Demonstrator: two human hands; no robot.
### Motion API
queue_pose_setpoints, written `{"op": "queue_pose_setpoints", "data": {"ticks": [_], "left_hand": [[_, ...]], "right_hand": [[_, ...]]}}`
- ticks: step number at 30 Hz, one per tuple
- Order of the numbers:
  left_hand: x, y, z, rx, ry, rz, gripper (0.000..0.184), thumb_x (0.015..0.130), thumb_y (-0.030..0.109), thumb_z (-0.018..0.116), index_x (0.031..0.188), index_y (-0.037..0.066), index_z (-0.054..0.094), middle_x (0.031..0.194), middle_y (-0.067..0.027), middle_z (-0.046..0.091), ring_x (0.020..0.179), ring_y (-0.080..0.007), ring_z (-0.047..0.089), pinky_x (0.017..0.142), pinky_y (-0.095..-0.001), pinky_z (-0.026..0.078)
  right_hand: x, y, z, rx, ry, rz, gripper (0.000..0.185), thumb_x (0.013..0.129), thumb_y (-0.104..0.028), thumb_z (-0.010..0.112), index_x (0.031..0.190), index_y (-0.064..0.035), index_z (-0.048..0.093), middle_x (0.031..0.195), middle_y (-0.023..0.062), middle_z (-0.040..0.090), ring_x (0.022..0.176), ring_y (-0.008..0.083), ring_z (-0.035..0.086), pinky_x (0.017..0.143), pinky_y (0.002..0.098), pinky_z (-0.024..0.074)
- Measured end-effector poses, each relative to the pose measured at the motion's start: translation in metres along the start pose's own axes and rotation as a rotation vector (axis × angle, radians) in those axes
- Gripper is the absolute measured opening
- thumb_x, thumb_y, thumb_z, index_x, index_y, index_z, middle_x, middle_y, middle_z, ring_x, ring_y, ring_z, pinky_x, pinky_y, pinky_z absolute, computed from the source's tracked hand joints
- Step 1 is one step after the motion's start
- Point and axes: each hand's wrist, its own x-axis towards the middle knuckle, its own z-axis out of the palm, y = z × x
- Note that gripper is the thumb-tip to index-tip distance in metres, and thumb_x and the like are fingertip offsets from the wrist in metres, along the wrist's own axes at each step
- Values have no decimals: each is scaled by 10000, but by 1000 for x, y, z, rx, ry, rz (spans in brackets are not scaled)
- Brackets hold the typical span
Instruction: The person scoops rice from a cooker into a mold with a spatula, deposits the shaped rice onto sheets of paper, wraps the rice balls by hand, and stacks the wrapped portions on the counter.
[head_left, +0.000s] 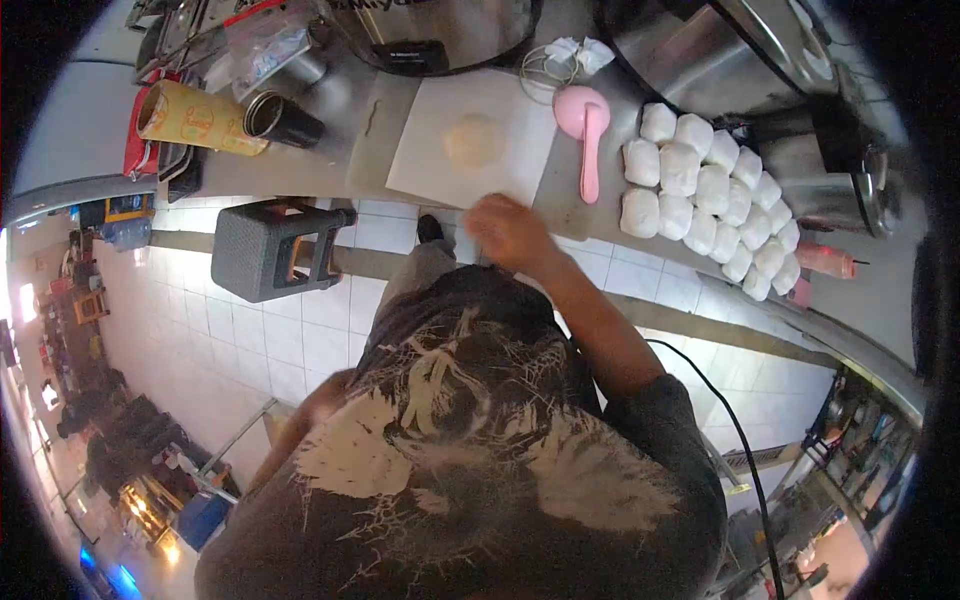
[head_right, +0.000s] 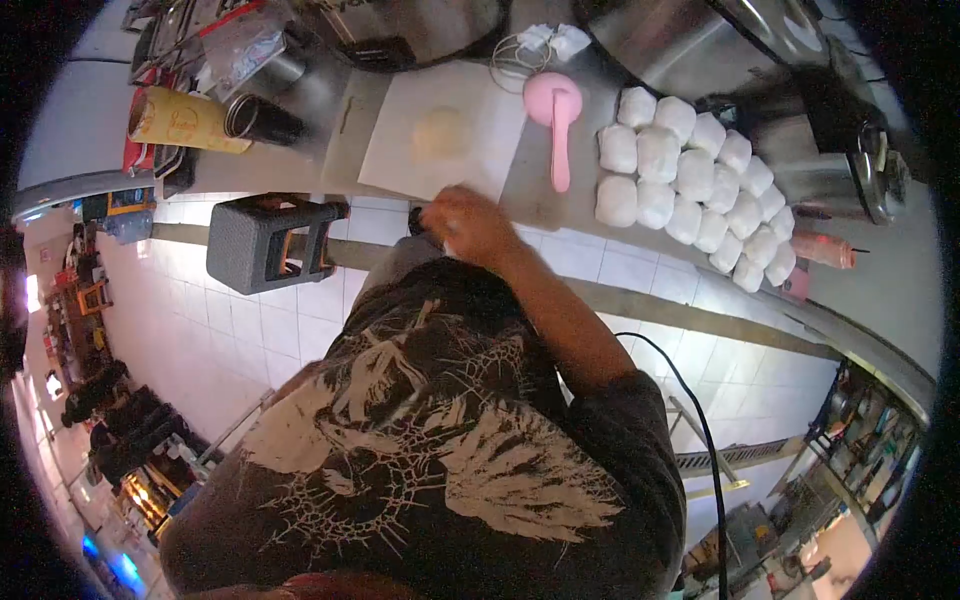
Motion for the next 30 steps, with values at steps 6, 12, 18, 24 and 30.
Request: {"op": "queue_pose_setpoints", "data": {"ticks": [6, 12, 18, 24, 30], "left_hand": [[9, 6, -21, 135, 8, 69, 175, 834, 131, 704, 948, 31, 615, 901, -186, 616, 864, -318, 639, 754, -406, 488], [34, 21, -55, 268, 22, 166, 172, 838, 123, 704, 950, 30, 614, 889, -182, 610, 850, -306, 635, 743, -408, 485], [59, 34, -75, 396, 0, 249, 169, 842, 116, 705, 953, 30, 612, 877, -178, 604, 836, -294, 631, 732, -411, 482], [86, 45, -81, 500, -32, 316, 166, 845, 110, 706, 955, 29, 610, 868, -174, 599, 825, -284, 627, 723, -412, 479], [149, 83, -111, 635, -499, 473, 155, 878, 144, 646, 944, 3, 639, 876, -169, 623, 819, -311, 633, 718, -428, 496]], "right_hand": [[13, 19, 94, 370, -924, 259, 480, 949, -500, 577, 1116, -57, 661, 1113, 149, 671, 1051, 290, 625, 911, 411, 473], [27, 4, 82, 163, -1053, 336, 556, 966, -563, 503, 1149, -60, 653, 1102, 164, 677, 1019, 288, 628, 891, 430, 472], [2, -8, 58, 58, -955, 339, 541, 1006, -492, 446, 1096, 1, 650, 1051, 207, 679, 986, 363, 635, 885, 450, 468], [-24, -36, 18, 140, -946, 595, 488, 1020, -447, 440, 1161, -26, 643, 1106, 207, 676, 1028, 337, 639, 935, 443, 471], [-64, -53, 5, 108, -776, 605, 410, 1032, -361, 428, 1235, -62, 624, 1205, 167, 655, 1104, 322, 623, 983, 437, 463]]}}
